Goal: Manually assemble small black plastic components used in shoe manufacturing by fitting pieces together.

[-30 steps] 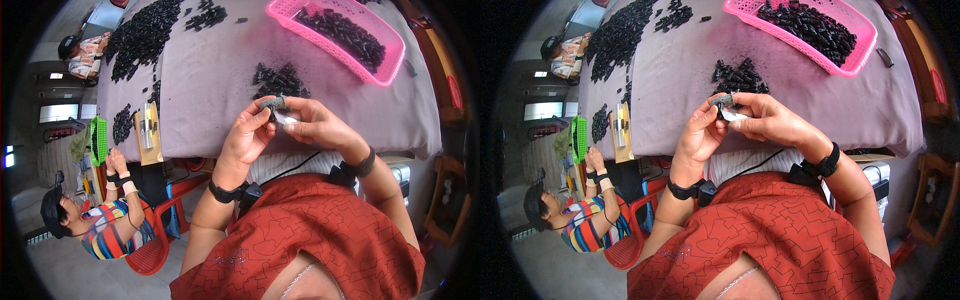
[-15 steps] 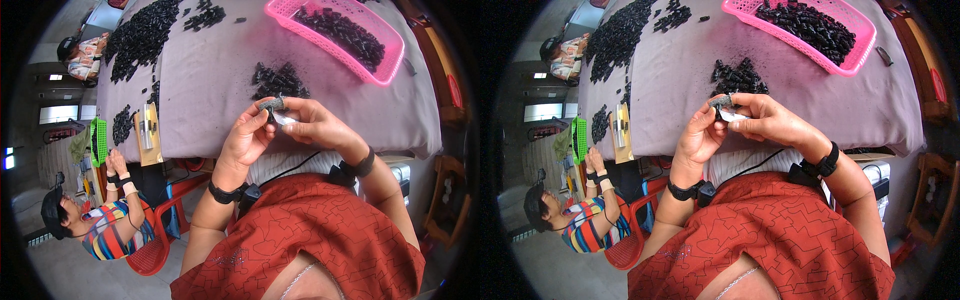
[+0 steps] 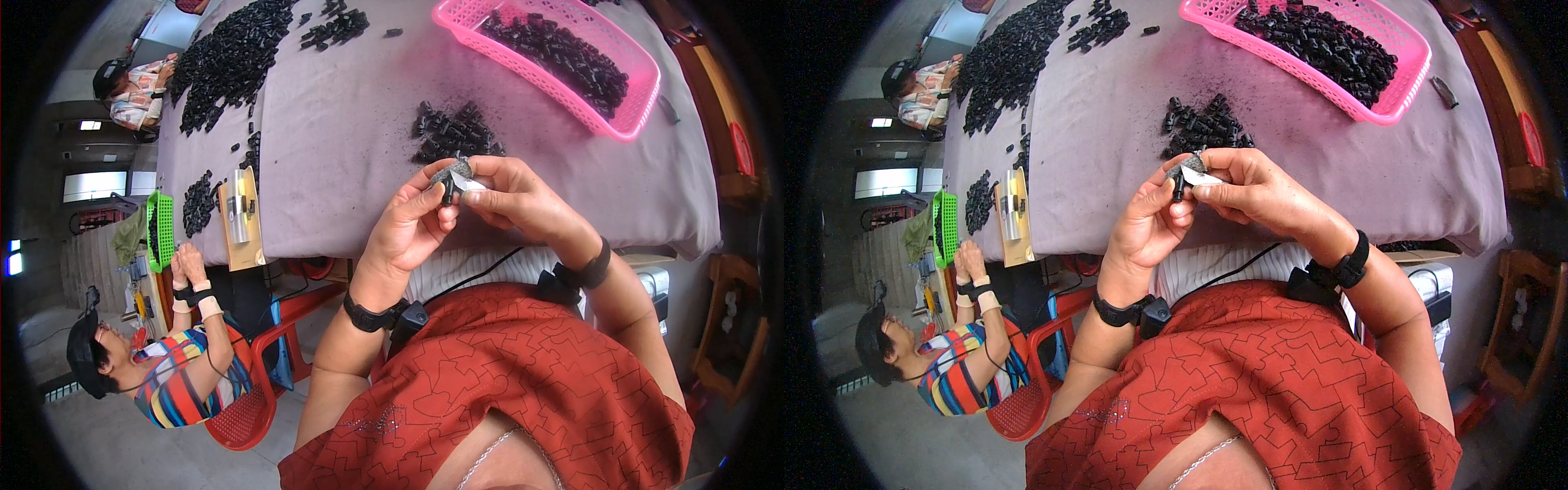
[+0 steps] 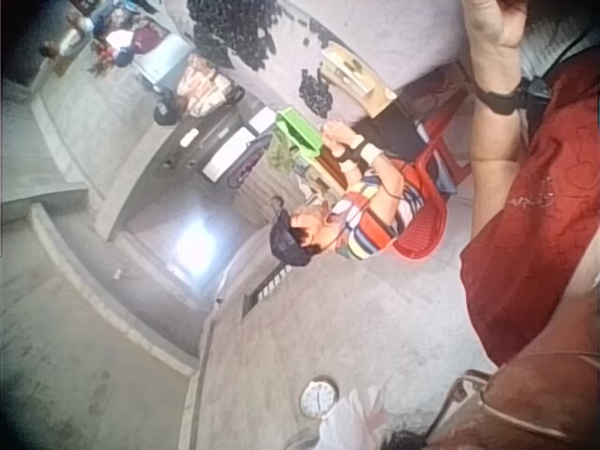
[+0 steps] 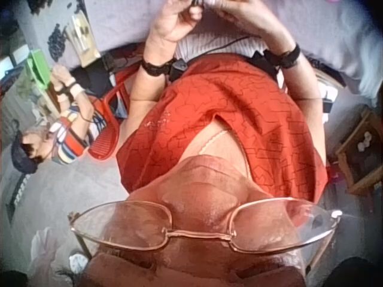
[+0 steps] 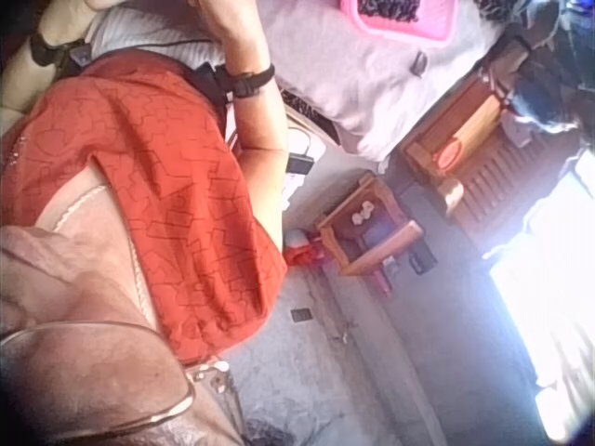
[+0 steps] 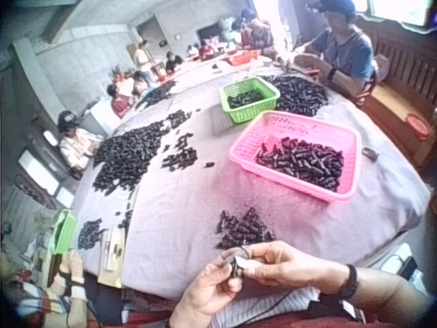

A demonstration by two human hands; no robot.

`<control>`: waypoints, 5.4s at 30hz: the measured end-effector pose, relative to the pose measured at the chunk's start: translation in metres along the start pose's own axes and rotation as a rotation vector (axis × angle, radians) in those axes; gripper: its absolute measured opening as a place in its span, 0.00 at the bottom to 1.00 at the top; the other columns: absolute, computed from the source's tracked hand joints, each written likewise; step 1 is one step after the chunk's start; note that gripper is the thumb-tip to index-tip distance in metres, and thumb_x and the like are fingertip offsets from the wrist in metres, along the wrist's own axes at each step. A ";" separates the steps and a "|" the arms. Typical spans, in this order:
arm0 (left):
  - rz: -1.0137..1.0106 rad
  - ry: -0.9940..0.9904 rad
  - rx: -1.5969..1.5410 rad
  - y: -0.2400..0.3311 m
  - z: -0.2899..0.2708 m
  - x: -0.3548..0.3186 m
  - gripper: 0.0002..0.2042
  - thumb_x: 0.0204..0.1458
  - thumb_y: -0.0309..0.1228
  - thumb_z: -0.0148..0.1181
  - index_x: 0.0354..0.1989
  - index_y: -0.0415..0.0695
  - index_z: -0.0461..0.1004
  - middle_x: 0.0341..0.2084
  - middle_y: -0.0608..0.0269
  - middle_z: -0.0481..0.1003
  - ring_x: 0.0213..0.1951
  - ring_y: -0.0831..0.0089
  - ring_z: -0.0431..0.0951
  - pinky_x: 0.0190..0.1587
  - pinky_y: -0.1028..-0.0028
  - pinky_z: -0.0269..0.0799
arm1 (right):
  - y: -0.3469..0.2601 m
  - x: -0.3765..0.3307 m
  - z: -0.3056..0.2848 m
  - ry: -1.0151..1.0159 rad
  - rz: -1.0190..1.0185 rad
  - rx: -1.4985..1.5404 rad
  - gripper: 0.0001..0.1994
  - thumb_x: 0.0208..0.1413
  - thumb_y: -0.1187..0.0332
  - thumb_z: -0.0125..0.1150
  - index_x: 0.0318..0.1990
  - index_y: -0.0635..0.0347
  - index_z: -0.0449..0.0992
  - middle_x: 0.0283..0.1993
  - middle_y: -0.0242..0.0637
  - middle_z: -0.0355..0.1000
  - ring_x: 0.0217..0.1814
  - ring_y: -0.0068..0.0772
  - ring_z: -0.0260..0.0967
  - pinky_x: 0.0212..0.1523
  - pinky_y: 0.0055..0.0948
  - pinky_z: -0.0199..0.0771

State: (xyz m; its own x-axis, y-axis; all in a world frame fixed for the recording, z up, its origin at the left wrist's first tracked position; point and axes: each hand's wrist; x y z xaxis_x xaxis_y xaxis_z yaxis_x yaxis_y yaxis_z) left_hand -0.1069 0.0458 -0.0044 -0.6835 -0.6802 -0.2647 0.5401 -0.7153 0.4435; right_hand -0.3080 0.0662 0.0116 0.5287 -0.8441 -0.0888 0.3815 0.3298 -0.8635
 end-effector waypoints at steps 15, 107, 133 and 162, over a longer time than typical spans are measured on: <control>0.024 0.055 0.025 0.006 0.001 0.002 0.15 0.55 0.26 0.60 0.51 0.43 0.72 0.33 0.66 0.74 0.30 0.79 0.74 0.32 0.82 0.74 | -0.003 0.001 0.003 -0.006 -0.011 -0.070 0.19 0.60 0.67 0.56 0.57 0.62 0.67 0.22 0.21 0.61 0.21 0.10 0.53 0.19 0.15 0.51; 0.727 0.385 1.854 0.014 -0.011 0.027 0.11 0.45 0.19 0.62 0.40 0.40 0.75 0.30 0.62 0.71 0.25 0.76 0.68 0.29 0.77 0.68 | 0.005 -0.010 -0.027 0.412 -0.245 -0.740 0.16 0.54 0.70 0.62 0.47 0.71 0.73 0.34 0.37 0.73 0.33 0.22 0.65 0.37 0.26 0.70; 0.096 0.147 0.173 0.010 0.019 0.009 0.12 0.57 0.25 0.56 0.50 0.41 0.72 0.34 0.62 0.76 0.33 0.77 0.77 0.35 0.78 0.78 | -0.015 -0.019 -0.008 0.100 -0.202 -0.315 0.27 0.53 0.69 0.63 0.61 0.63 0.64 0.32 0.25 0.66 0.32 0.14 0.59 0.32 0.17 0.60; 0.032 0.083 0.123 0.004 0.018 0.009 0.17 0.55 0.24 0.59 0.53 0.39 0.68 0.34 0.63 0.75 0.29 0.76 0.77 0.32 0.78 0.77 | -0.007 -0.015 -0.010 0.028 -0.064 -0.091 0.22 0.59 0.67 0.58 0.60 0.64 0.66 0.28 0.23 0.66 0.23 0.12 0.56 0.22 0.15 0.55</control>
State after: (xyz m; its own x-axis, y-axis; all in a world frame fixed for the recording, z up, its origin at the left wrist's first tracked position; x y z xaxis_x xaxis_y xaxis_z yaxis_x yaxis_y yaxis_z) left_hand -0.1196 0.0393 0.0108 -0.6213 -0.7169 -0.3163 0.4932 -0.6715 0.5531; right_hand -0.3255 0.0723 0.0140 0.4836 -0.8742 -0.0445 0.3428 0.2359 -0.9093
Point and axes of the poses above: each hand's wrist, its own x-axis towards the middle knuckle, its own z-axis out of the palm, y = z × x
